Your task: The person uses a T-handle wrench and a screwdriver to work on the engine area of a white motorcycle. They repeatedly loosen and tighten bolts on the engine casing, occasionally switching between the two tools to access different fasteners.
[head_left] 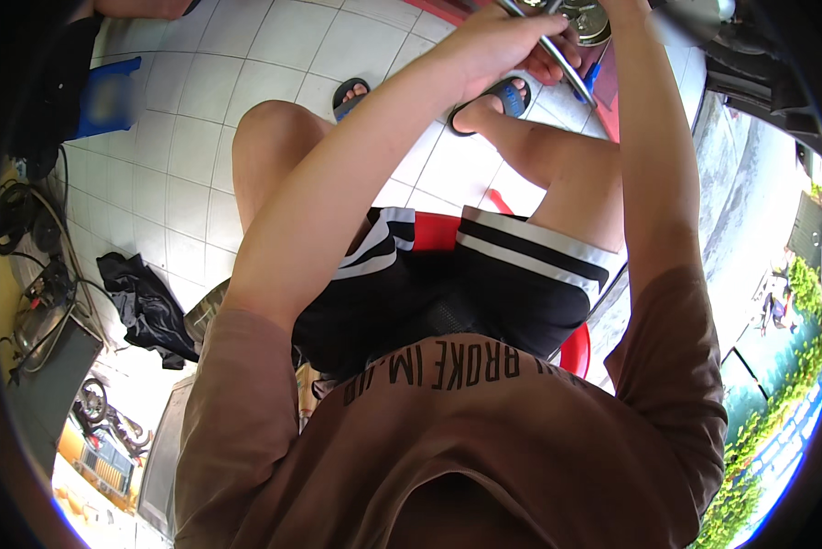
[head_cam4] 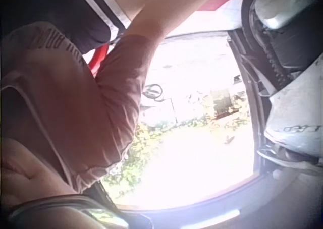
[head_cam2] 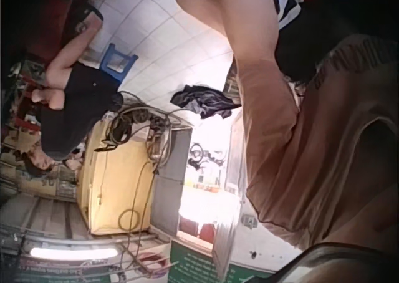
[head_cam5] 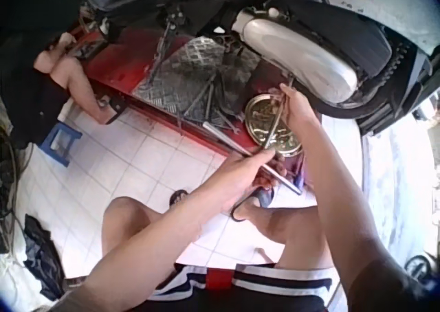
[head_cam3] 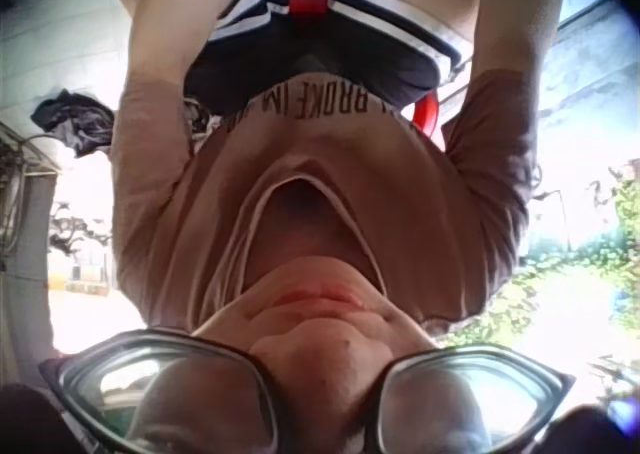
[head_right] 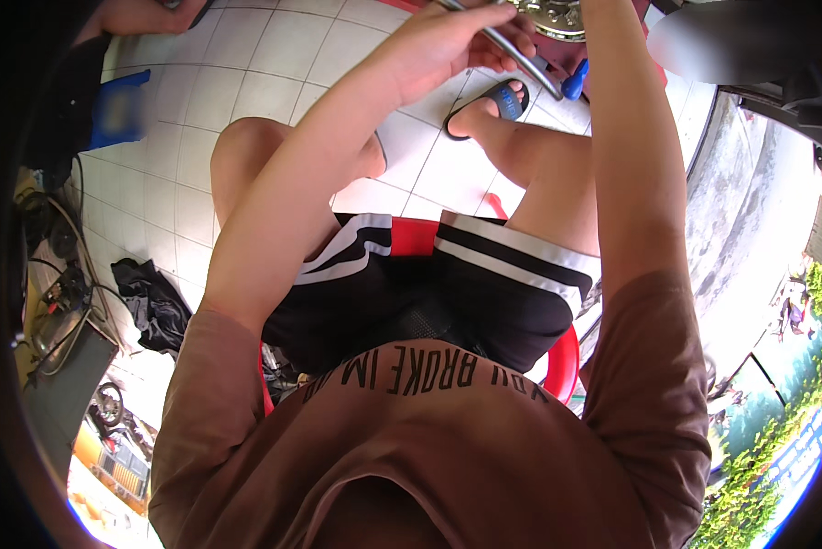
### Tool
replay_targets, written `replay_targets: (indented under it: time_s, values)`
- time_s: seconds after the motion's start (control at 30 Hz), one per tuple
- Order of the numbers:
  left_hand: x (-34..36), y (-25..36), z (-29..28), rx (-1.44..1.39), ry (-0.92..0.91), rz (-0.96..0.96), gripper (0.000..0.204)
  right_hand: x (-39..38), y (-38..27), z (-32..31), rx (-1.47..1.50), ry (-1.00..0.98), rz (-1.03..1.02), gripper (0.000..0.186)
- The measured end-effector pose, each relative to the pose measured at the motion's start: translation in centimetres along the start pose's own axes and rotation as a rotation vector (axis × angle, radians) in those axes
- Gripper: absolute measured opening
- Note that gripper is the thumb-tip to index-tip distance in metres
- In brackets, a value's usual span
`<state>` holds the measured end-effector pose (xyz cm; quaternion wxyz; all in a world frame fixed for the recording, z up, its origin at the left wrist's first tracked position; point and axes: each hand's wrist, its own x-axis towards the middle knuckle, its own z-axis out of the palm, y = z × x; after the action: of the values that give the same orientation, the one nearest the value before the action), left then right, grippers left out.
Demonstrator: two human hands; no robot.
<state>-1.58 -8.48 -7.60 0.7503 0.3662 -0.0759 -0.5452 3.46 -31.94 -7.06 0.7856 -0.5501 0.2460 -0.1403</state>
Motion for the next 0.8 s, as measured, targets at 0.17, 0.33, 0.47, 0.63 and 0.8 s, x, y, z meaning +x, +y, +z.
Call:
replay_targets:
  time_s: [0.17, 0.33, 0.47, 0.63, 0.8]
  values:
    - [-1.9, 0.9, 2.2, 0.240, 0.088, 0.022, 0.027, 9.4, -1.6, -4.5, 0.229, 0.146, 0.060, 0.025]
    - [-2.2, 1.5, 0.1, 0.316, 0.309, -0.068, 0.027, 11.2, -0.2, -2.7, 0.180, 0.210, 0.070, 0.023]
    - [-0.7, -0.7, 0.7, 0.464, 0.371, 0.020, 0.026, 11.7, -0.6, -8.1, 0.165, 0.174, 0.010, 0.021]
    - [-1.6, -3.3, 1.8, 0.676, 0.335, 0.149, 0.027, 7.3, -0.5, -3.6, 0.223, 0.264, 0.035, 0.015]
    - [-2.6, -5.9, 2.7, 0.942, 0.359, 0.090, 0.033, 3.9, 1.7, -3.8, 0.213, 0.282, 0.074, 0.013]
